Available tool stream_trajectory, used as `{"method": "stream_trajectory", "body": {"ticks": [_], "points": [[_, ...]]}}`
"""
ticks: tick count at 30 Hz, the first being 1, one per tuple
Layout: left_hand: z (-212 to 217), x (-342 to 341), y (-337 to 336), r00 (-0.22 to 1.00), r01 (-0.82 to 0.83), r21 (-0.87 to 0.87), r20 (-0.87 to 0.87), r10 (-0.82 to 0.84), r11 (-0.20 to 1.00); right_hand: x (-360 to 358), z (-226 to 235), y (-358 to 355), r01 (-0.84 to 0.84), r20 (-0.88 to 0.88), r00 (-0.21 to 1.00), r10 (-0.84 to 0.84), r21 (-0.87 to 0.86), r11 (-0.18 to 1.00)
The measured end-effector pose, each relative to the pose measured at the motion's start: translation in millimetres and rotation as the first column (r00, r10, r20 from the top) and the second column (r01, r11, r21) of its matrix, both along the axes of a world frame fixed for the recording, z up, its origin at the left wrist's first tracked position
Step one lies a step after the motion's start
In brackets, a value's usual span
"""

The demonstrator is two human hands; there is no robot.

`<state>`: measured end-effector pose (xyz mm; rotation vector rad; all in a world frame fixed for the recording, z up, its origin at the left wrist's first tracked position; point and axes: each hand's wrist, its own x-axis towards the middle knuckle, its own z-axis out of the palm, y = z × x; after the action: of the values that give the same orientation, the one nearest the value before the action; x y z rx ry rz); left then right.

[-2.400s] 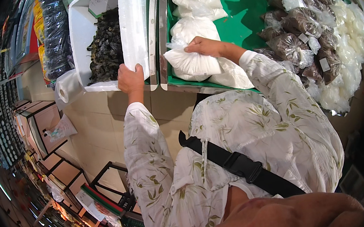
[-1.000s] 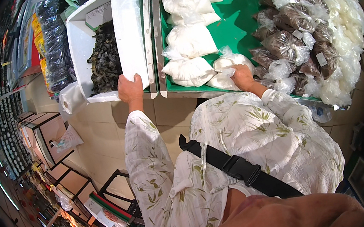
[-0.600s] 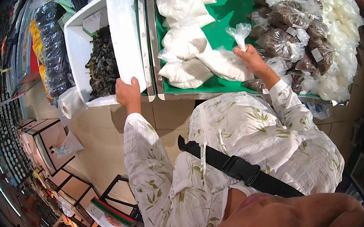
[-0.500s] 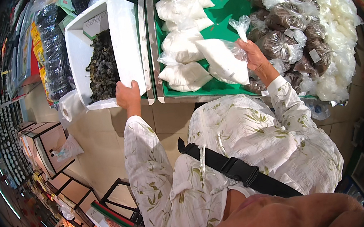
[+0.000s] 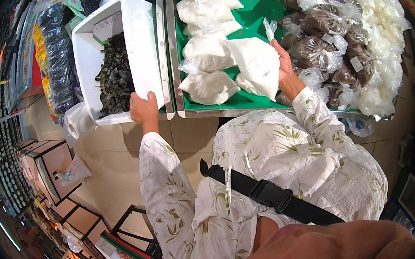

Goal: The person sorts and arranges small white and brown plastic bags containing grocery items on a display table by hand.

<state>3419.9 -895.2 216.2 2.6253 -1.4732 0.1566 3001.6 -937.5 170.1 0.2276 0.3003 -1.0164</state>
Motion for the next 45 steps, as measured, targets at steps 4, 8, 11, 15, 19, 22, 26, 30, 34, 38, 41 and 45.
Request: {"method": "stream_trajectory", "body": {"ticks": [4,8,11,15,19,22,26,30,34,38,41,45], "points": [[-1,1,-1,1.0,-0.007,0.002,-0.009,0.007,1.0,1,7,-1,-0.015,0.005,1.0,0.015,-0.026,1.0],[-1,1,1,1.0,0.01,-0.001,-0.018,-0.01,1.0,2,8,-2,-0.034,0.052,0.998,0.039,-0.1,0.994],[-2,4,1,1.0,0.001,0.008,-0.014,-0.001,1.0,11,22,-8,-0.128,0.005,0.992,0.129,-0.107,0.986],[0,1,-1,1.0,-0.003,0.015,-0.016,0.003,1.0,30,23,-32,-0.318,-0.208,0.938,0.276,-0.205,0.926],[1,2,-2,1.0,0.003,0.011,-0.005,-0.003,1.0,77,43,-52,-0.411,-0.318,0.891,0.322,-0.268,0.872],[2,2,0,1.0,0.005,-0.004,-0.013,-0.005,1.0,106,37,-68,-0.488,-0.247,0.872,0.423,-0.345,0.802],[4,1,-1,1.0,-0.006,0.005,-0.021,0.006,1.0,135,33,-81,-0.552,-0.194,0.833,0.519,-0.37,0.747],[3,1,-2,0.999,-0.011,0.01,-0.034,0.011,1.0,144,20,-87,-0.556,-0.08,0.814,0.575,-0.392,0.733],[4,2,-2,0.999,-0.018,0.015,-0.037,0.019,1.0,142,14,-86,-0.562,-0.038,0.81,0.585,-0.334,0.757],[1,6,0,1.0,-0.012,0.023,-0.017,0.012,1.0,137,18,-84,-0.551,0.006,0.81,0.587,-0.335,0.764],[-3,8,0,1.0,-0.015,0.029,-0.016,0.016,0.999,137,29,-80,-0.541,-0.079,0.835,0.545,-0.297,0.787],[0,6,-3,1.0,-0.02,0.035,-0.019,0.02,0.999,137,29,-83,-0.581,-0.136,0.808,0.574,-0.348,0.736]]}}
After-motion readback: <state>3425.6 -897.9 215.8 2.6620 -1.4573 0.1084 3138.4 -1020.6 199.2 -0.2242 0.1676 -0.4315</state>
